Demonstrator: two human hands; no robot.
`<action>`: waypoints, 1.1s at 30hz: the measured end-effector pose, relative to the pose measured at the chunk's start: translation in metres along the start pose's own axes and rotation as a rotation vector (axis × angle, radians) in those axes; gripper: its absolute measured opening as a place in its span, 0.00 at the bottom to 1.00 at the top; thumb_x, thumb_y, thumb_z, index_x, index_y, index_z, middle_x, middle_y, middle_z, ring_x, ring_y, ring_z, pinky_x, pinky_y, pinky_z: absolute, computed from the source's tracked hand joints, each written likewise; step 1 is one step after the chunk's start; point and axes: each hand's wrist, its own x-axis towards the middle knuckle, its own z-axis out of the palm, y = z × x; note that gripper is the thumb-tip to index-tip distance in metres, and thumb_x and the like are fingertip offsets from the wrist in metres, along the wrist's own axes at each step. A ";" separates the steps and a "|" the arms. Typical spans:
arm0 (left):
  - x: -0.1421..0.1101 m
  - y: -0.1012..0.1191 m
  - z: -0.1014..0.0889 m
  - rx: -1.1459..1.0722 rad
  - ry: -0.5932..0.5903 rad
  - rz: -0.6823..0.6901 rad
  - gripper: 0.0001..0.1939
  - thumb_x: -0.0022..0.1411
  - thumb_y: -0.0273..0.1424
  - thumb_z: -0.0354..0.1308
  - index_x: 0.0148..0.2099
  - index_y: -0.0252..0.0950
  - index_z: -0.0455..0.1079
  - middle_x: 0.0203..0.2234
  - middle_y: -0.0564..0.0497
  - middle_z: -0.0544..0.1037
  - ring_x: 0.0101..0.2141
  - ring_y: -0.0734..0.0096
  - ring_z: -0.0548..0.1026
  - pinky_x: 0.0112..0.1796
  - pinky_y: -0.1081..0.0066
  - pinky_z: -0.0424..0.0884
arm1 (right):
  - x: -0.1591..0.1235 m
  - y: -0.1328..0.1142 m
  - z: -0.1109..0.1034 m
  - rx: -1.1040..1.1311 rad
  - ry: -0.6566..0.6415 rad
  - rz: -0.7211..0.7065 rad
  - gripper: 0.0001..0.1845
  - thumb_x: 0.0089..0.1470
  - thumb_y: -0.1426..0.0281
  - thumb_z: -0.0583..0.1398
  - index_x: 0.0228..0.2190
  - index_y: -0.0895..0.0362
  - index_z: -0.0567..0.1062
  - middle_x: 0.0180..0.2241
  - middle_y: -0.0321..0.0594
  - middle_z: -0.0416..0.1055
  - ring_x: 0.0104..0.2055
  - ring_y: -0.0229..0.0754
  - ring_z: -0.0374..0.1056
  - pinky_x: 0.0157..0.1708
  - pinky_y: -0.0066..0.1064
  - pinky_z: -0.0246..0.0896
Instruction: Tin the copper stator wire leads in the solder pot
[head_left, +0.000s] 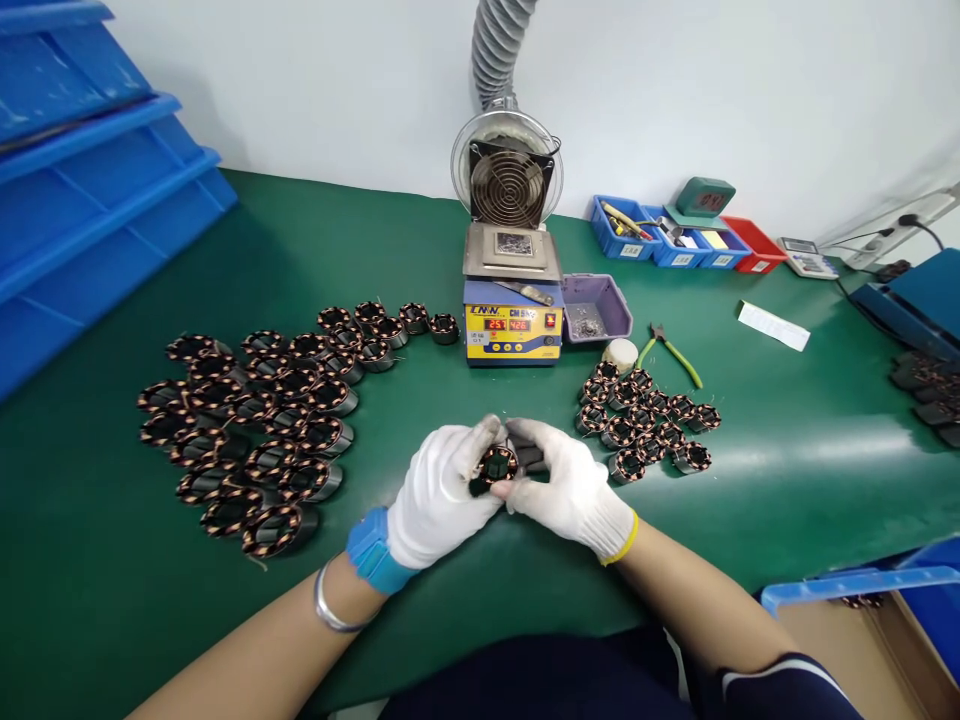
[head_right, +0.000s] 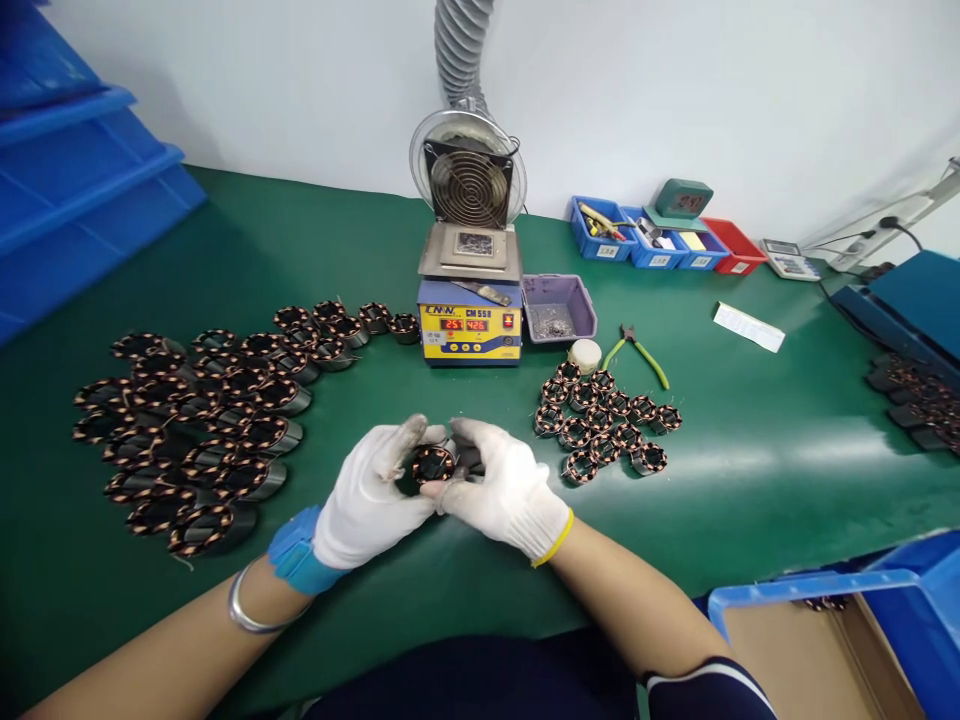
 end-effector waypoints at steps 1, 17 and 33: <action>0.000 0.001 0.000 0.022 -0.008 0.034 0.39 0.54 0.30 0.60 0.66 0.39 0.49 0.38 0.43 0.76 0.37 0.58 0.74 0.37 0.59 0.73 | 0.001 0.001 0.004 0.031 -0.006 0.006 0.33 0.42 0.65 0.67 0.52 0.54 0.70 0.44 0.41 0.74 0.40 0.43 0.72 0.42 0.37 0.70; 0.002 0.002 0.004 -0.040 -0.069 -0.126 0.25 0.52 0.32 0.63 0.52 0.34 0.66 0.43 0.44 0.76 0.41 0.63 0.77 0.44 0.67 0.75 | 0.003 0.021 0.001 0.388 -0.026 -0.097 0.26 0.60 0.53 0.52 0.47 0.59 0.75 0.42 0.46 0.76 0.46 0.47 0.72 0.47 0.40 0.67; 0.006 0.010 0.013 -0.227 -0.186 -0.526 0.22 0.55 0.31 0.54 0.54 0.36 0.68 0.43 0.45 0.79 0.38 0.61 0.79 0.40 0.64 0.76 | 0.001 0.017 0.007 -0.111 0.305 -0.328 0.23 0.49 0.65 0.64 0.48 0.53 0.72 0.47 0.44 0.71 0.47 0.45 0.70 0.48 0.37 0.68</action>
